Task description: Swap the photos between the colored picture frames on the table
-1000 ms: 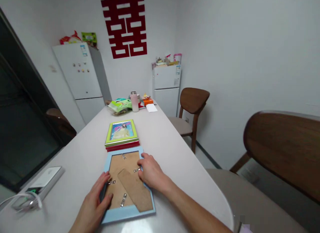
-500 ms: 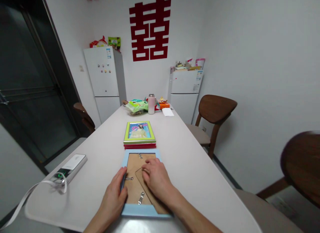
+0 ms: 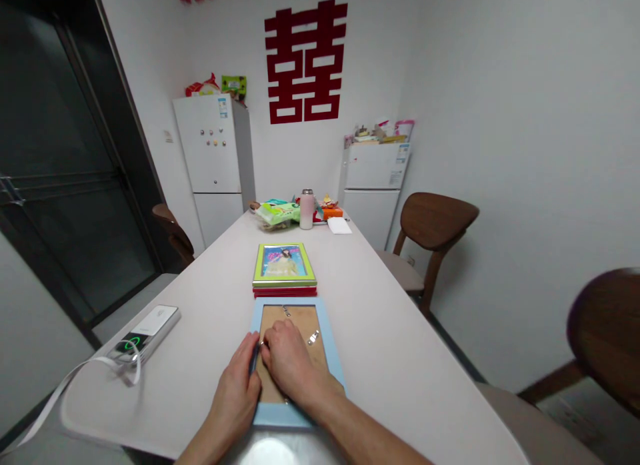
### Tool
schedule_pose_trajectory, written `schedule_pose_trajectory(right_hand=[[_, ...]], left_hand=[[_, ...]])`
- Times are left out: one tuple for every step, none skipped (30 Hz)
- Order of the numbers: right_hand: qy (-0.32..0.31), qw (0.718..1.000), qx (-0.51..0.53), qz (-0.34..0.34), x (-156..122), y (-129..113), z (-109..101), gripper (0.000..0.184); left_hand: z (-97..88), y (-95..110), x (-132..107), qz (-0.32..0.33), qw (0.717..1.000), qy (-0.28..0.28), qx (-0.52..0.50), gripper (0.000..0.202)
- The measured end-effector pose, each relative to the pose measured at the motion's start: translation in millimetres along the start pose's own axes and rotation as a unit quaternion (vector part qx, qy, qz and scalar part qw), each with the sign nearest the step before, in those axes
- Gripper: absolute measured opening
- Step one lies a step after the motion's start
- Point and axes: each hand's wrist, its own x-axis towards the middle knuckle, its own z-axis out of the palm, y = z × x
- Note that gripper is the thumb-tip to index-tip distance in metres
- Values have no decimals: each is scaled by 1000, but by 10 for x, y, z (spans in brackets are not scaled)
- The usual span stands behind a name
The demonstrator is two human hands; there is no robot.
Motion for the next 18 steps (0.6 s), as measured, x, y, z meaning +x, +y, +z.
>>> schedule_pose_trajectory(right_hand=[[0,1000,-1,3,12,10,4,15],[1,1000,-2,5,31,33,4,14],[2,1000,-3,8,57,71,-2,14],[4,1000,-4,13,91,124,-12,15],[9,1000,-7,21,133,188,-23,17],[14,999,-12,31,181,260,-33,20],[19,999,-17,43,232,333,-39,22],[22,998,-23,54,284,401,-37,24],[22,997,-29,63,332,459,-29,26],[22,997,-33,69,373,505,-13,26],[22,996,-35,73,404,536,8,26],[22,996,-36,75,425,554,30,25],[23,996,-36,77,437,560,51,24],[24,996,-36,78,441,558,68,24],[25,996,-34,79,442,551,80,24],[25,996,-32,79,441,542,87,24],[25,996,-29,78,442,532,90,24],[23,997,-26,75,446,524,89,24]], left_hand=[[0,4,3,-5,1000,-2,0,60],[-3,11,5,-7,1000,-4,1,60],[-7,18,5,-8,1000,-8,3,60],[-12,27,5,-7,1000,-12,8,60],[-17,36,3,-6,1000,-16,13,59],[-22,44,1,-4,1000,-20,20,59],[-26,51,-1,-1,999,-23,26,59],[-29,58,-3,0,999,-25,31,58],[-30,63,-4,2,999,-27,35,58],[-29,68,-4,4,999,-29,36,58],[-28,70,-3,5,999,-31,37,58],[-25,72,-1,5,999,-32,36,58],[-23,73,2,5,999,-33,35,57],[-21,74,5,5,999,-33,33,57],[-19,74,10,3,999,-31,32,57],[-17,74,15,2,999,-29,32,58],[-15,73,19,1,999,-27,32,58],[-13,73,23,1,999,-26,31,58]])
